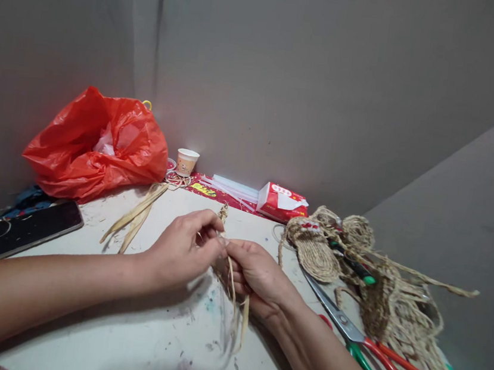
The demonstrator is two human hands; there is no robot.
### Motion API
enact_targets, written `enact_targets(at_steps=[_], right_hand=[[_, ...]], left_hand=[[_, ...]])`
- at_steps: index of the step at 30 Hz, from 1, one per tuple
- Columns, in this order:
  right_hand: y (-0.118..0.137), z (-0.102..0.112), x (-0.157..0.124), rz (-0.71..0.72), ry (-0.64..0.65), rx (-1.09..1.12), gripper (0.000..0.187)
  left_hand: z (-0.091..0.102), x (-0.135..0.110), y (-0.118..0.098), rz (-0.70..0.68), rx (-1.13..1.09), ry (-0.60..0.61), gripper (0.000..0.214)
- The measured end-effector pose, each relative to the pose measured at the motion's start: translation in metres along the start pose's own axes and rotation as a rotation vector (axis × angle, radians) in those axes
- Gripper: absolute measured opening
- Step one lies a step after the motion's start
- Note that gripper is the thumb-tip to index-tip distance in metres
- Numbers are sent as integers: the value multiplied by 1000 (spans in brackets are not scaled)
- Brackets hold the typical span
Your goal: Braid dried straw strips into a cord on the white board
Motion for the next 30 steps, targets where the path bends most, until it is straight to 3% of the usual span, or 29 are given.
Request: enact_targets(at_steps=[4,9,15,19,24,30], right_hand=[[-1,2,3,-35,42,-56,31],[-1,4,3,-60,70,-82,33],[4,8,-1,-99,137,-190,32],[8,12,-2,-51,98,-363,28],[16,7,-5,128,32,-812,25],[19,2,-14,272,-31,-1193,28]], left_hand=[[-27,18,36,412,-501,317,22],[-35,16,46,553,-621,488,12],[-27,19,42,433,-520,490,16],[-27,22,44,419,-548,506,14],[-30,18,49,525,-630,559,15],[-32,16,48,493,-580,544,16]])
Point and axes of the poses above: each hand's wrist, its own x-axis towards the middle knuckle, its own z-axis out of the back of the hand, y = z × x, the point moved 4 cm from there along x, towards the middle knuckle, and after that the axes turned 7 degrees about x, right-handed, at the moved point
